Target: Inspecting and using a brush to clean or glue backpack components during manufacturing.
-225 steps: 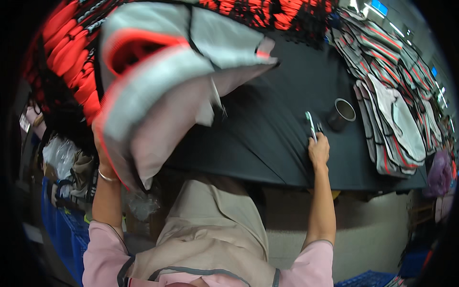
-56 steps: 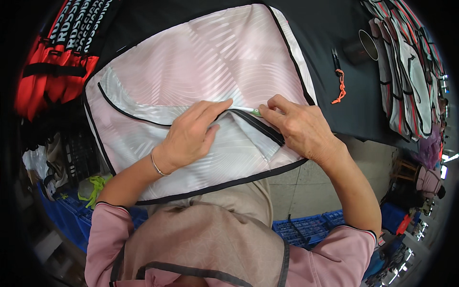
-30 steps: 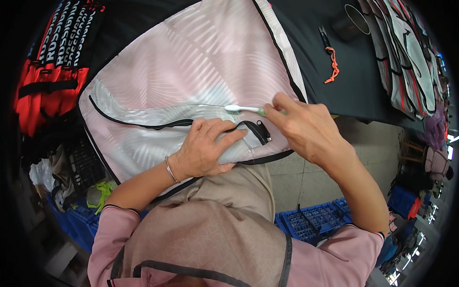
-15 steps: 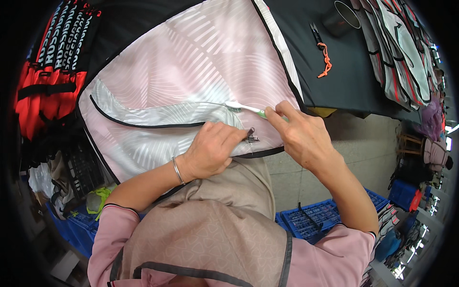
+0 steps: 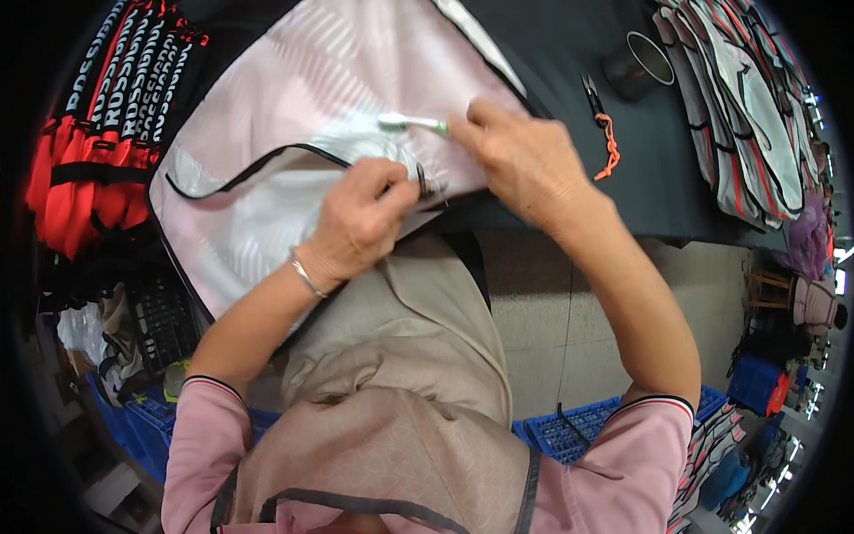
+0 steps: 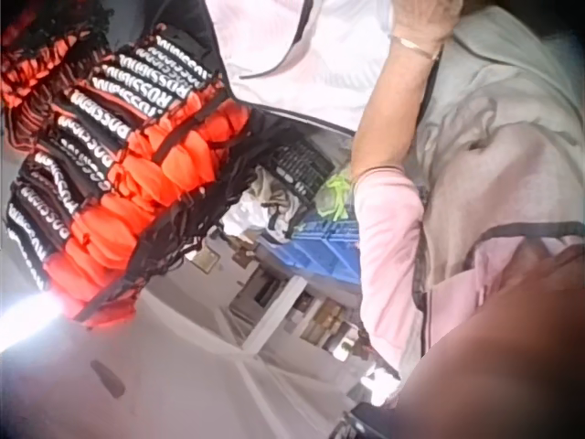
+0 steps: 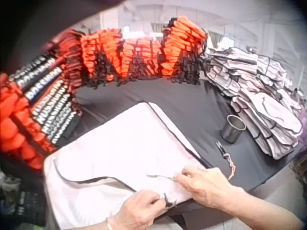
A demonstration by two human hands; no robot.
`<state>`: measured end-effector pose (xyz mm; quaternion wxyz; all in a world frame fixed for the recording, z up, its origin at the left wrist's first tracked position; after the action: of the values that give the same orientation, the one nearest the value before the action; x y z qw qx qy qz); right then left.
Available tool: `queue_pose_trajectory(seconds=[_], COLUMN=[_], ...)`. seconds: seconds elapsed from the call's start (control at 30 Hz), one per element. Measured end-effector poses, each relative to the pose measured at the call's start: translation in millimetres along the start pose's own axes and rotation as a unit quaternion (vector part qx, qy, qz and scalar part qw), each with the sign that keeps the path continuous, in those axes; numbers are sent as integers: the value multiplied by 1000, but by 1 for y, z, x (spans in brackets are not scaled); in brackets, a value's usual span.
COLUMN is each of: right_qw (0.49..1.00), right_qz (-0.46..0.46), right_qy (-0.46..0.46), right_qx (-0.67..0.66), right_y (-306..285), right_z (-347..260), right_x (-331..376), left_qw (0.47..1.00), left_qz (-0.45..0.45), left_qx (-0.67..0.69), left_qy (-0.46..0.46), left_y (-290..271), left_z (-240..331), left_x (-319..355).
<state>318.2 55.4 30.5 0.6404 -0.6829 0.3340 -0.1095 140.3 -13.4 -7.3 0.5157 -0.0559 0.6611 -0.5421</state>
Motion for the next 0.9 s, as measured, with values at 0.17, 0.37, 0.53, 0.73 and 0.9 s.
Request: queue_pose_trajectory(seconds=[0.17,0.37,0.53,0.73,0.9], right_qw=[999,990,980,978,985], right_qz=[-28,-117,-168,-166,-133], right_qy=[8,-17,-39,7,8], right_qx=[-30,77,94,125,108], right_y=[15,-8,-32,-44,-19], right_z=[-1,-39,-63,-82,-77], right_x=[3,4,26,35,30], left_qw=[997,995,994,994,992], left_qz=[49,90,104,103,122], left_qx=[10,-14,-28,-33,0], left_qy=[-51,-33,-35,-13,-27], left_y=[27,32,34,35,37], left_z=[14,15,15,17,11], left_x=[35,41,42,44,46])
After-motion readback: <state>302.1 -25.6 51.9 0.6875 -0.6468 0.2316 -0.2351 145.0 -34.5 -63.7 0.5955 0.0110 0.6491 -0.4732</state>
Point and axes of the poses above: each hand's wrist, its own x-axis away from the middle knuckle, its own y-axis out of the palm, z = x × y, the point moved 3 cm from there along -x, towards the middle knuckle, and after that the axes turned 9 degrees about -x, right-handed, at the moved point
